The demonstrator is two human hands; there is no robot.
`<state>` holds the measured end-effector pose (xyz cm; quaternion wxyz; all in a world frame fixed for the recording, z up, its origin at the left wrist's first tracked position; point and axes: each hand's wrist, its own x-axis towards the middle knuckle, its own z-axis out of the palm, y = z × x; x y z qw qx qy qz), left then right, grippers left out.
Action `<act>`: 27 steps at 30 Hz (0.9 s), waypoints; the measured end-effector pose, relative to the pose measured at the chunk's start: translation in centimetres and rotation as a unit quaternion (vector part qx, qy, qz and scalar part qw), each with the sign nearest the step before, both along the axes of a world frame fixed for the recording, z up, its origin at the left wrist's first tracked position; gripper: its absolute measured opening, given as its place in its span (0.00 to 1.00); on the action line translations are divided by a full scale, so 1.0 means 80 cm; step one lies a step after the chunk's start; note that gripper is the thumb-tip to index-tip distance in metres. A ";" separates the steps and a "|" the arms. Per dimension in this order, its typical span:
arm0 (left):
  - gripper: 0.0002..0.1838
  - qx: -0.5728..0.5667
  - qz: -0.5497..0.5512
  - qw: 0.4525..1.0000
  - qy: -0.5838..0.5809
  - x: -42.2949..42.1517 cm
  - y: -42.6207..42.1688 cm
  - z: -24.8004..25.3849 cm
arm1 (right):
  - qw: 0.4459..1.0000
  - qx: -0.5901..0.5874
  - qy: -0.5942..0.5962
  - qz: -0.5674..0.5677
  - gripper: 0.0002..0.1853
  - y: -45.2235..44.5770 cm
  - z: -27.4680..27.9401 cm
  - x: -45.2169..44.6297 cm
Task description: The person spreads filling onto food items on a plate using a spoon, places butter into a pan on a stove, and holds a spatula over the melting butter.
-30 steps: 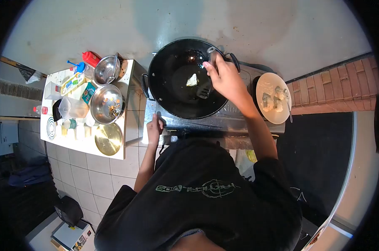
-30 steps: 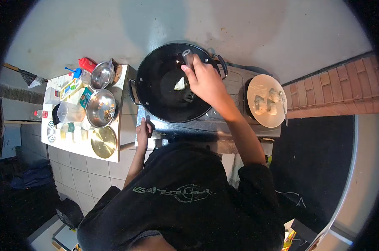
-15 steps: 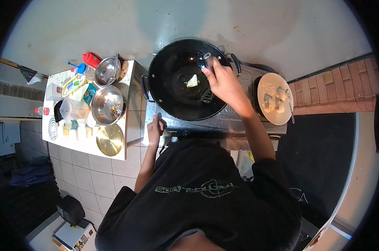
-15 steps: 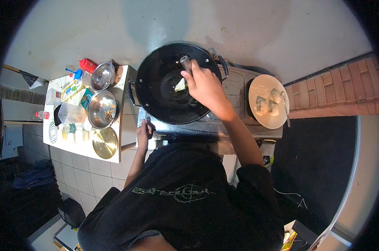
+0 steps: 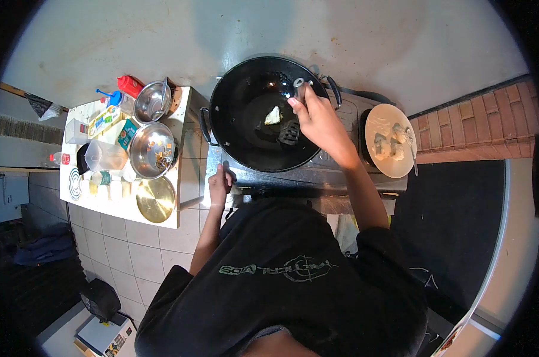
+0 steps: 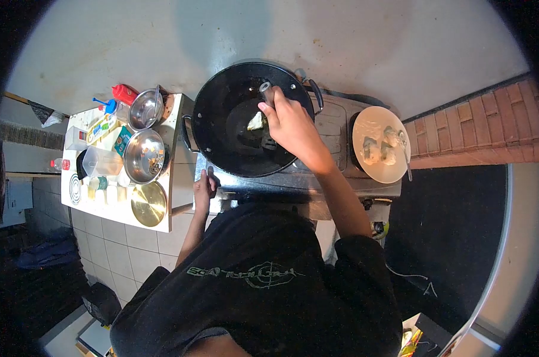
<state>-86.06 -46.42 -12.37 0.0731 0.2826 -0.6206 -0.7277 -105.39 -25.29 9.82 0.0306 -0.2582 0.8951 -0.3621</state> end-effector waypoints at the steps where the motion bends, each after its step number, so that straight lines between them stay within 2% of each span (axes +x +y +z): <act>1: 0.35 0.001 -0.003 1.000 -0.003 0.000 0.000 0.001 | 1.000 -0.024 0.009 -0.010 0.23 0.000 -0.002 0.000; 5: 0.35 -0.001 -0.004 1.000 -0.009 0.000 0.002 0.011 | 0.999 -0.039 0.006 -0.003 0.23 0.001 0.013 0.002; 7: 0.35 -0.003 -0.009 1.000 -0.008 0.000 0.001 0.007 | 1.000 0.025 -0.006 -0.014 0.23 0.001 0.016 0.005; 11: 0.35 0.006 -0.011 1.000 -0.016 0.001 -0.001 0.003 | 1.000 0.022 -0.021 -0.002 0.23 0.002 0.009 0.007; 13: 0.35 0.016 -0.010 1.000 -0.008 0.000 0.001 0.006 | 0.999 -0.033 -0.006 -0.013 0.23 0.004 0.001 0.003; 17: 0.35 0.006 -0.004 1.000 0.002 0.000 0.002 0.003 | 0.998 -0.048 0.024 -0.028 0.22 0.007 0.006 0.003; 20: 0.36 0.002 -0.011 1.000 -0.002 0.000 0.001 0.004 | 0.999 0.020 -0.011 -0.022 0.23 0.007 0.015 0.007; 23: 0.36 0.007 -0.008 1.000 -0.010 0.001 0.001 0.005 | 0.999 0.012 -0.028 -0.013 0.21 0.006 0.005 0.007; 25: 0.35 0.010 -0.005 1.000 -0.020 0.001 0.001 0.001 | 0.998 -0.056 -0.007 -0.010 0.19 0.006 0.000 0.006; 27: 0.35 0.009 -0.006 1.000 -0.016 0.001 0.000 -0.001 | 0.998 -0.063 0.014 -0.019 0.19 0.006 -0.002 0.006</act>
